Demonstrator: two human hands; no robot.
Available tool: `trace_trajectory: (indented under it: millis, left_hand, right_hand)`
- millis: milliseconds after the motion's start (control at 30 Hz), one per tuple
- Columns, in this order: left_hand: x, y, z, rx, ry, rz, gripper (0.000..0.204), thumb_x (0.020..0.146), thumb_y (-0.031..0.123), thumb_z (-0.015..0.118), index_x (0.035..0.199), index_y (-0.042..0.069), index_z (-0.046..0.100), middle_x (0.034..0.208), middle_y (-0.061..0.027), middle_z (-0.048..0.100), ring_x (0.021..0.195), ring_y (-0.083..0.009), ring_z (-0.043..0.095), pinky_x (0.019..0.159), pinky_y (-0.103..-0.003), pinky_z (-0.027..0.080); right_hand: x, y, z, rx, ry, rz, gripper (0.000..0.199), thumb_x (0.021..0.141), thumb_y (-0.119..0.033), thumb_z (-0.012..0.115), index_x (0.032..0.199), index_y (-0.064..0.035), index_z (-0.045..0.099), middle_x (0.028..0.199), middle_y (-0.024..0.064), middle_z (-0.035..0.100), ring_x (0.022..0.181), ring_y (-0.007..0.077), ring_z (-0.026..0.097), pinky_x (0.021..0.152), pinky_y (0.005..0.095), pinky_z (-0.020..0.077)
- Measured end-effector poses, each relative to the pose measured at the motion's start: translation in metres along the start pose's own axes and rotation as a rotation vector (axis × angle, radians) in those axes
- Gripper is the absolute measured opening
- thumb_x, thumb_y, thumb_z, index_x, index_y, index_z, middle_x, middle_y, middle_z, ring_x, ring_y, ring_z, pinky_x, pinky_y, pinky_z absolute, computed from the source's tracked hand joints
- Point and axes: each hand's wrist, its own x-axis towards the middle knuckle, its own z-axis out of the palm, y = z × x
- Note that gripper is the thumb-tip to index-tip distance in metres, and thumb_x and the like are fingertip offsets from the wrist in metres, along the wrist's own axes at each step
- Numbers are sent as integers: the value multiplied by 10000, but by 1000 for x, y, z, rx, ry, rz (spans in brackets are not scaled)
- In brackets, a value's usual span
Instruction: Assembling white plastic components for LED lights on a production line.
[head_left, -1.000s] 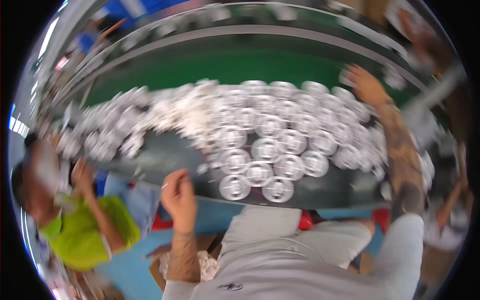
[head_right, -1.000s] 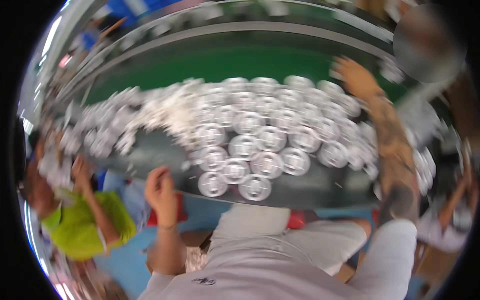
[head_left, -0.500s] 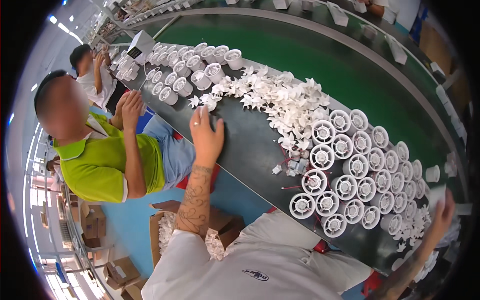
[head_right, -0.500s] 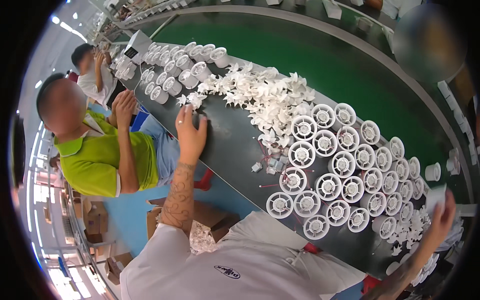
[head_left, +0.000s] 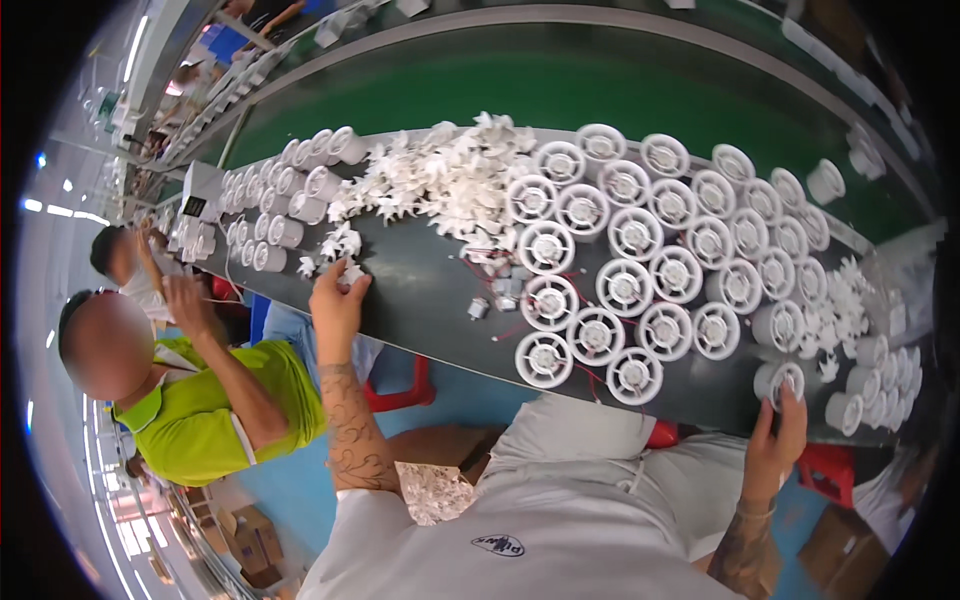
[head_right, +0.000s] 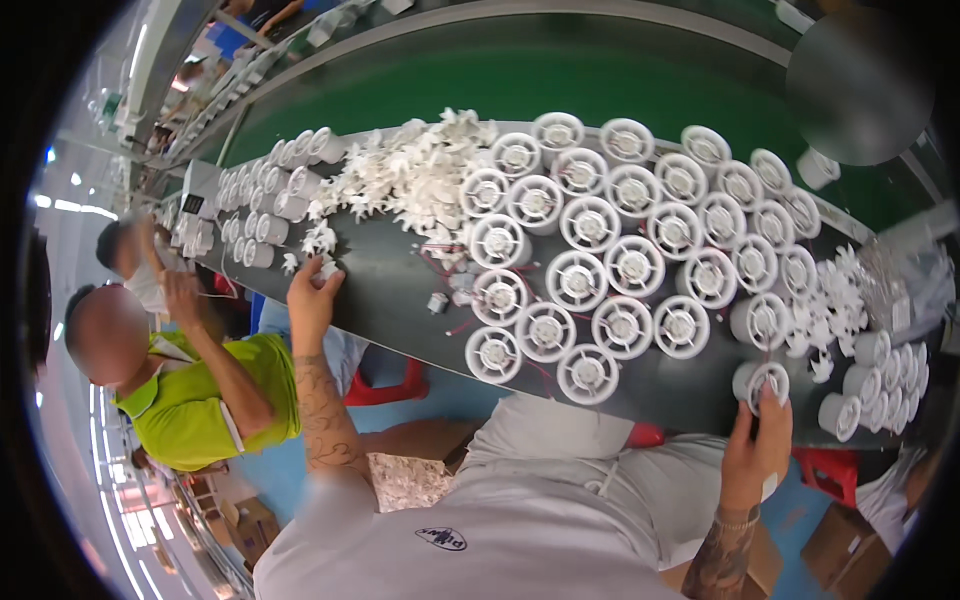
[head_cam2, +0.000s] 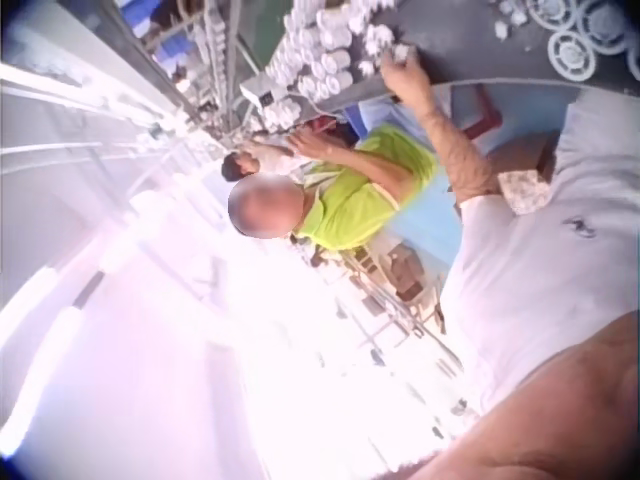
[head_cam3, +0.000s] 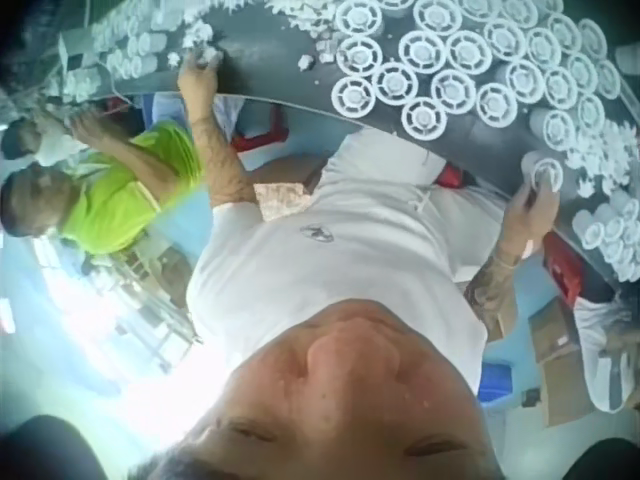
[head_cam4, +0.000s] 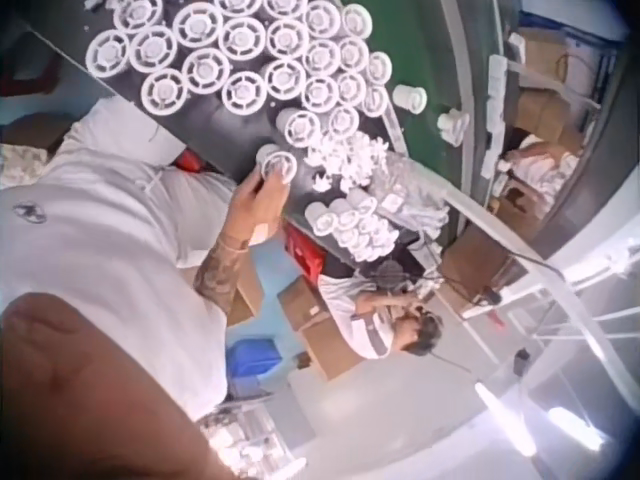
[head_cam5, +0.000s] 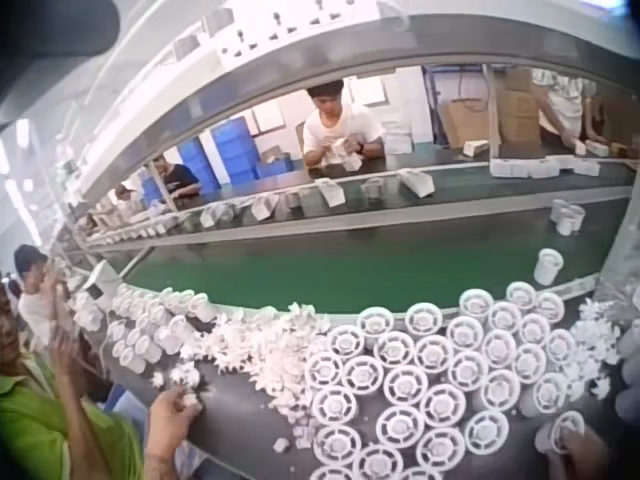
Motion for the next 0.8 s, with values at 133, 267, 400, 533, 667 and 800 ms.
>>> trace_trajectory:
  millis: [133,267,400,533,667,800]
  left_hand:
    - [1,6,-17,-22,-166,65,377,751,157,773,1058,-24,650,865,-115,671,691,-172,605,672,-313,508]
    - [-15,44,-12,-262,-344,0,252,747,98,782,852,1,575,739,-53,608,590,-104,559,521,-253,454]
    - [-27,74,6,-390,-345,20,274,801,135,752,740,33,505,630,-23,564,509,-78,523,457,-225,418]
    - [-26,77,27,-523,-213,43,214,860,130,687,760,36,522,617,-23,572,504,-83,537,460,-222,429]
    - [-47,121,14,-921,-249,-72,154,899,83,629,1003,-21,587,812,-62,637,680,-110,613,601,-227,506]
    - [-86,177,-2,-1214,-462,70,237,928,31,565,1150,-54,568,913,-82,665,813,-125,634,726,-238,530]
  right_hand:
    - [3,17,9,44,19,-125,396,763,11,741,1141,-14,623,1077,172,657,952,390,626,914,465,480]
    - [12,6,6,128,67,-180,349,759,51,725,1090,17,619,1001,177,630,914,352,608,778,394,498]
    - [11,9,10,267,78,-49,319,753,53,727,1054,11,631,1015,161,639,952,334,614,829,383,493]
    - [9,8,12,248,132,-78,331,743,36,741,1053,7,631,1032,157,642,968,343,613,851,389,493]
    - [9,7,12,241,148,-67,346,732,27,751,1056,0,632,1023,154,641,961,343,614,836,389,496]
    - [10,6,8,147,166,-133,346,720,8,768,1038,-5,632,1003,158,635,930,332,615,799,380,501]
